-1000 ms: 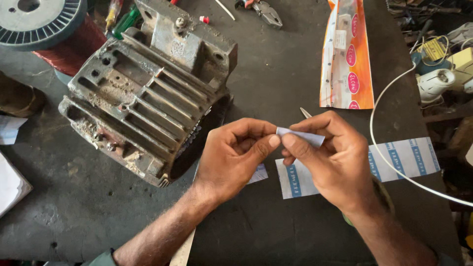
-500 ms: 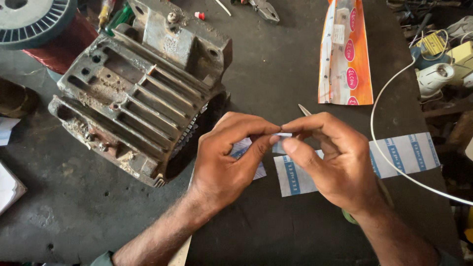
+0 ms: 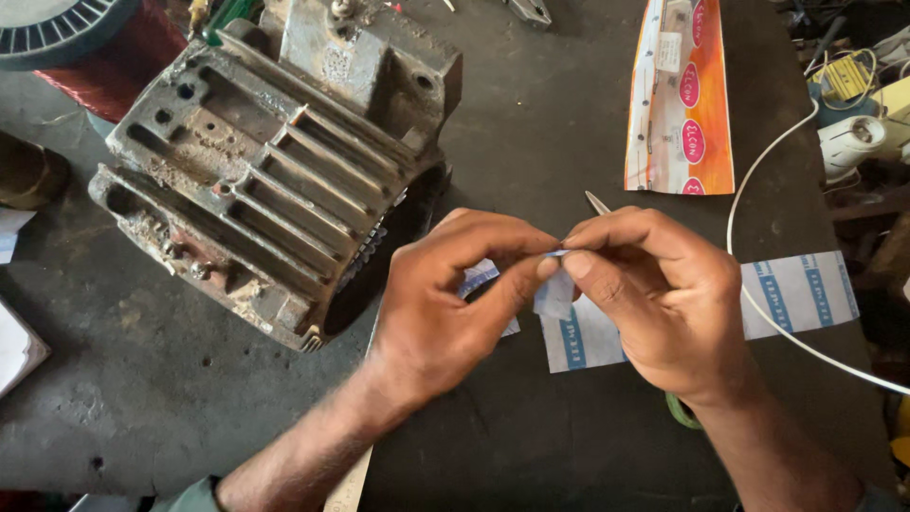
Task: The person marks a strip of printed labels with a pen, then uses scissors to cut the strip into smaller pieces. The person folds one of the cut pieces and places it on the workbench.
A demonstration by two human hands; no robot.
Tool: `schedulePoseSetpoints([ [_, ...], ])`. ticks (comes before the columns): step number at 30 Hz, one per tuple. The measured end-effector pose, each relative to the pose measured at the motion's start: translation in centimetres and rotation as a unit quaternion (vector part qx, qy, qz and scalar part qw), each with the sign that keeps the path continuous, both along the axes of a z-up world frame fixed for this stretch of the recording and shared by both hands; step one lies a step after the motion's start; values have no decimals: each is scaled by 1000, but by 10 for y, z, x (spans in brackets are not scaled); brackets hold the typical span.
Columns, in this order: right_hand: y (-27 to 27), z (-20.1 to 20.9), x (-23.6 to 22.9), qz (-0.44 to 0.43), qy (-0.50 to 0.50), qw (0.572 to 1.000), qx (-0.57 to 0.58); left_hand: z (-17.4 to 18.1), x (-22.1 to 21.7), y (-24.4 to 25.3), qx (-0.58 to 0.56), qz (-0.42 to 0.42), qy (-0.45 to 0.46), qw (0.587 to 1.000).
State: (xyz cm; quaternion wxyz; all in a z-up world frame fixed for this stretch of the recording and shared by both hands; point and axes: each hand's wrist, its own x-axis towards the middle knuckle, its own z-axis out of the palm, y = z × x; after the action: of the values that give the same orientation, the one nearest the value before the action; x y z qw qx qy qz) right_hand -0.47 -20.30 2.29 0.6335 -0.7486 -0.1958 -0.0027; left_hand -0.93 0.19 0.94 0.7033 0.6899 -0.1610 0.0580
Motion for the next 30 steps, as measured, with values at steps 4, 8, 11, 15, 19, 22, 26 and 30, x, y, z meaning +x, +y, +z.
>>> schedulePoseSetpoints([
  [4,0,4,-2,0,-73,995,-64,-5,3,-2,-166,-87,147,971],
  [8,0,2,-4,0,-87,994,-68,-12,5,2,-162,-110,97,976],
  [11,-3,-1,-3,-5,-10,999,-47,-16,5,6,-160,-124,98,974],
  [15,-6,-3,6,18,102,994,26,-17,8,8,-136,-121,97,979],
  [19,-5,-2,10,2,90,991,95,-13,12,9,-49,-9,-17,999],
  [22,-1,3,5,-18,-34,994,-101,-8,6,14,71,62,-153,984],
  [26,14,2,-5,61,-197,946,-252,-11,6,13,89,113,-211,967],
  [30,41,0,-10,149,-336,884,-289,-13,16,12,96,137,-246,955],
])
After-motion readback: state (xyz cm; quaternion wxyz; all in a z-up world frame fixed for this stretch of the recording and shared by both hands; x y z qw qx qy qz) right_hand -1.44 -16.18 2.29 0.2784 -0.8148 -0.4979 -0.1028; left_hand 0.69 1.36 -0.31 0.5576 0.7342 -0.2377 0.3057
